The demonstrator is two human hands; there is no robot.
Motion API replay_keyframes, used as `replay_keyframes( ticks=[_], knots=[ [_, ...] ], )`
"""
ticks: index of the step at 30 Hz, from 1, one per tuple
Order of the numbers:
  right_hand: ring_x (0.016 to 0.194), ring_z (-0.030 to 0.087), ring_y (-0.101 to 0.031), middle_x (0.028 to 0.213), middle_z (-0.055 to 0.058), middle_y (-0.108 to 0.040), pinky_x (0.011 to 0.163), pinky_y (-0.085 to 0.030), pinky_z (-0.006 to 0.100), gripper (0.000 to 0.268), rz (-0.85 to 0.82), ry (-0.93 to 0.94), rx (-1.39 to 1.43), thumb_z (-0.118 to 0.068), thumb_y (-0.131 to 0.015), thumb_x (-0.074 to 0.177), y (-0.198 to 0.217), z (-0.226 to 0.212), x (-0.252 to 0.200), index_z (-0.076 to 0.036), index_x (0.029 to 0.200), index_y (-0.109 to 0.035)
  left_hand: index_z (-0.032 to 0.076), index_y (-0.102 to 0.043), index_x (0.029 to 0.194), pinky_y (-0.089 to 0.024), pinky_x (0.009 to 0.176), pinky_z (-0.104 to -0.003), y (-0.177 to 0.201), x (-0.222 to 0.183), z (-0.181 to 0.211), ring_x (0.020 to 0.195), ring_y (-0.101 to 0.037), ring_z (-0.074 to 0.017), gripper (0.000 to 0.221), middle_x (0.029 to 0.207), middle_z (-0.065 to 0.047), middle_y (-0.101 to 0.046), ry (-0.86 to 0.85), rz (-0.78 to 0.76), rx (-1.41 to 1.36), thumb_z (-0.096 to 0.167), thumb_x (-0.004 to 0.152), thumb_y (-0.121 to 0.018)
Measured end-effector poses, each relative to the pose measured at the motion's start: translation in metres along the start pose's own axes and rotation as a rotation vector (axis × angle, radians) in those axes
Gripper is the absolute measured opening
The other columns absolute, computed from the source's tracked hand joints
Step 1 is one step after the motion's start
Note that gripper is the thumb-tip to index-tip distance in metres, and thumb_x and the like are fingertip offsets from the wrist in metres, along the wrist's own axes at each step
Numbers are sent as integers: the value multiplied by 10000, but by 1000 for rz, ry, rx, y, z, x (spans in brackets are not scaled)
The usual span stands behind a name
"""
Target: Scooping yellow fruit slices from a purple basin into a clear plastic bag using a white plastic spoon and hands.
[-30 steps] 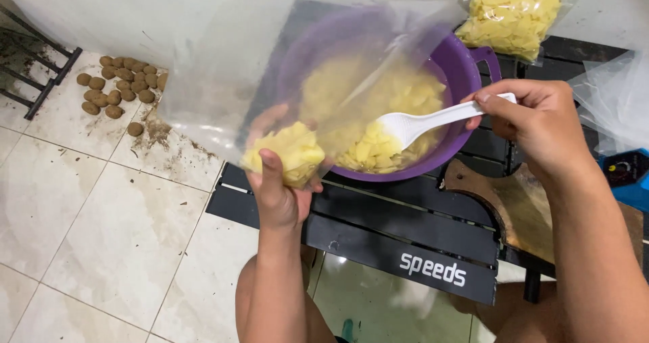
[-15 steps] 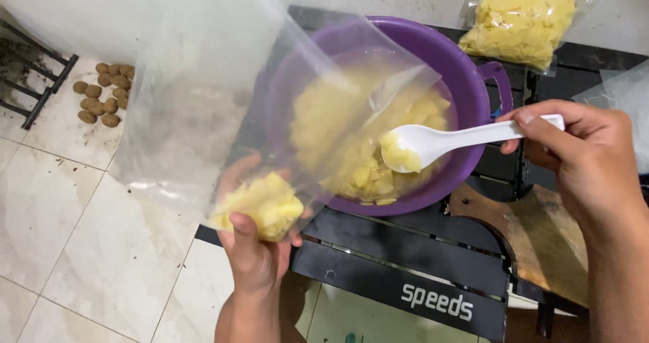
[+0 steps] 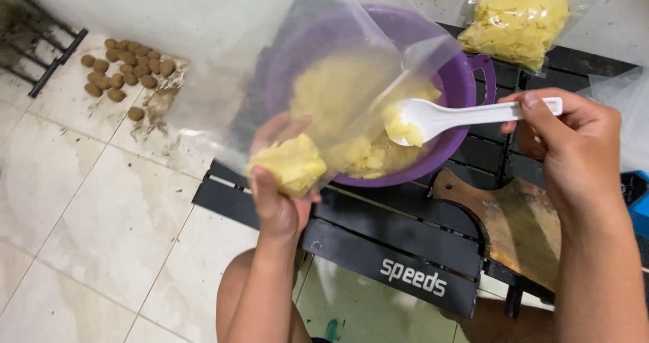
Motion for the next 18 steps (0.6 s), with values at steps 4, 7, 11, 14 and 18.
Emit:
replay_keyframes(
  ticks=[4,7,11,14,18],
  knots=[
    [604,105,-263,764,84,-536,581,-195,280,274,-9,3,35,-178,-562,1202,-3,2,5,37,1116,-708,-9,-465,1419,-556,370,-276,-1,2,-3,629,-708,-276,955,1368,-249,-602,-72,23,148,674,823,-766],
    [616,112,-256,741,70,-502,587,-203,288,313,-11,-1,30,-222,-558,1216,0,4,7,28,1105,-710,-5,-481,1397,-522,328,-259,0,4,-4,624,-723,-302,969,1318,-249,-639,-102,18,193,707,808,-774],
    [598,103,-280,780,79,-540,578,-218,283,304,14,-14,65,-213,-539,1229,5,12,5,28,1139,-702,8,-518,1345,-548,350,-278,-6,2,-7,581,-708,-281,920,1156,-232,-695,-182,52,213,726,819,-752],
    [602,95,-286,790,67,-556,583,-218,280,297,7,-10,57,-198,-524,1238,5,11,6,5,1132,-713,52,-501,1385,-604,415,-306,-5,-3,-9,612,-710,-282,964,1162,-226,-682,-154,117,205,760,773,-730],
    [582,83,-294,770,37,-577,576,-232,273,284,47,9,79,-233,-547,1231,5,9,7,-34,1144,-731,37,-488,1412,-595,399,-305,-9,-5,-11,595,-705,-289,979,1162,-236,-690,-149,134,173,752,778,-699]
  ],
)
Point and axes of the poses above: each hand's wrist, its own x-axis towards the middle knuckle, its own y-axis out of the back of the hand, z = x × y, the point moved 1 cm from there along x, towards the middle knuckle
